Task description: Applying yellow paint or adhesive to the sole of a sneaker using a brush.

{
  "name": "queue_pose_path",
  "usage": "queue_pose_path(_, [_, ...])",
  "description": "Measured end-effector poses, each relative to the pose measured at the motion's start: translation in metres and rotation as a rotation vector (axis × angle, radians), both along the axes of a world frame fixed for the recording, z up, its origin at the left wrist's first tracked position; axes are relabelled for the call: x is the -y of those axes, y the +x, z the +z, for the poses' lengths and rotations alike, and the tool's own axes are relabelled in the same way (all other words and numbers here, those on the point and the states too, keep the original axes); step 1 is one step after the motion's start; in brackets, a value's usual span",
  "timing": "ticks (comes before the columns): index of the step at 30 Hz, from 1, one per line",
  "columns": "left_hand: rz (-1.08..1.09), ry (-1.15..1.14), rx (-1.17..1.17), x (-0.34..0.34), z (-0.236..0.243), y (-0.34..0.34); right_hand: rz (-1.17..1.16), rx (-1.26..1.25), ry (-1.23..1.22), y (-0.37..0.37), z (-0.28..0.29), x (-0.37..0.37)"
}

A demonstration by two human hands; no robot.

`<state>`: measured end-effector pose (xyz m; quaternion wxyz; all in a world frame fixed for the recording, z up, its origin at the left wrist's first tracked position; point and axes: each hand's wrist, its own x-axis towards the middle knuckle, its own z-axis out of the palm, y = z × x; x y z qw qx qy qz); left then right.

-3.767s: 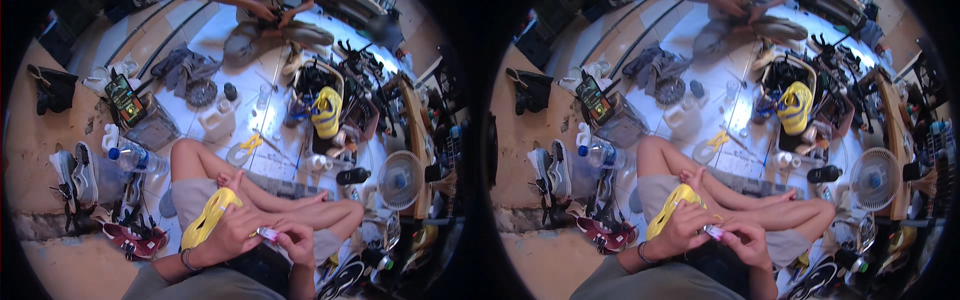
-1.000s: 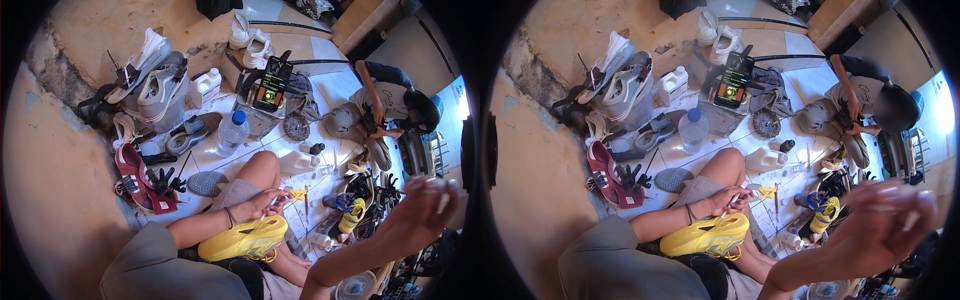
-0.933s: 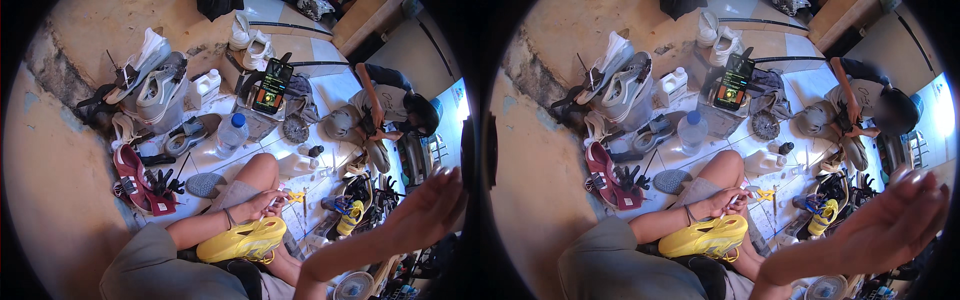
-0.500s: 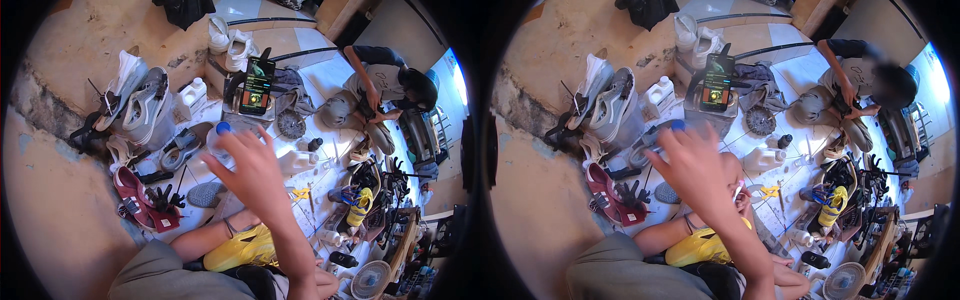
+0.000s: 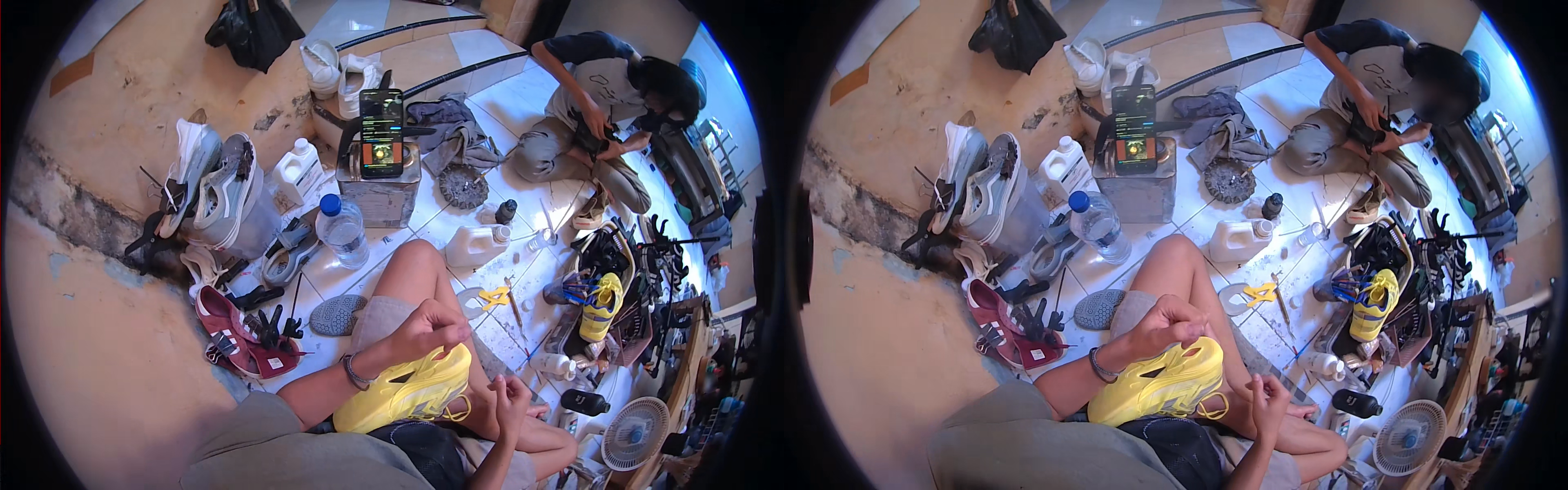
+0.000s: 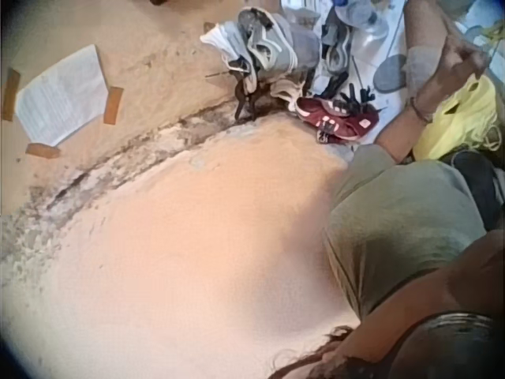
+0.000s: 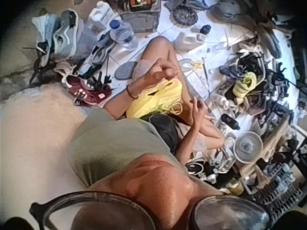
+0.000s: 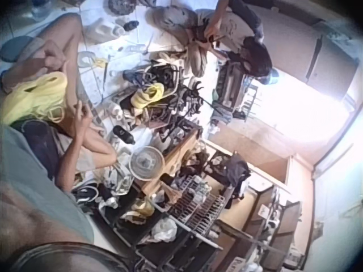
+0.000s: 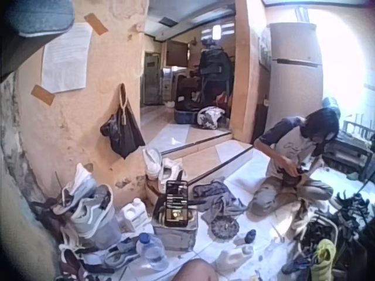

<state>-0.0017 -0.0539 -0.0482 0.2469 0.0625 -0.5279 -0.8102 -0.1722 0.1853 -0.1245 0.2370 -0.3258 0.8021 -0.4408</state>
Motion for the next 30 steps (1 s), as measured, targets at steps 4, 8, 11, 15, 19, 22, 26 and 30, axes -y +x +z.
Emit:
queue_pose_path(4, [0.024,-0.096,0.062,-0.016,0.027,-0.013,-0.204,0.258,-0.087,-0.008,-0.039,-0.026])
queue_pose_path(8, [0.057,-0.285,0.063,-0.031,0.048,-0.026,-0.176,0.334,-0.122,-0.014,-0.056,-0.03])
queue_pose_path(11, [0.003,-0.374,0.002,-0.036,0.056,-0.038,-0.115,0.311,-0.104,-0.022,-0.058,-0.029])
queue_pose_path(15, [-0.047,-0.351,-0.004,-0.049,0.059,-0.046,-0.046,0.394,-0.141,-0.021,-0.05,-0.026])
queue_pose_path(19, [-0.113,-0.363,-0.08,-0.06,0.061,-0.053,-0.024,0.408,-0.121,-0.019,-0.044,-0.025])
queue_pose_path(22, [-0.171,-0.223,-0.118,-0.066,0.047,-0.059,-0.065,0.444,-0.141,-0.022,-0.056,-0.029])
queue_pose_path(26, [-0.125,-0.341,-0.094,-0.065,0.053,-0.058,-0.03,0.357,-0.11,-0.023,-0.054,-0.028])
queue_pose_path(30, [-0.123,-0.526,-0.134,-0.064,0.055,-0.056,-0.026,0.373,-0.128,-0.025,-0.058,-0.026])
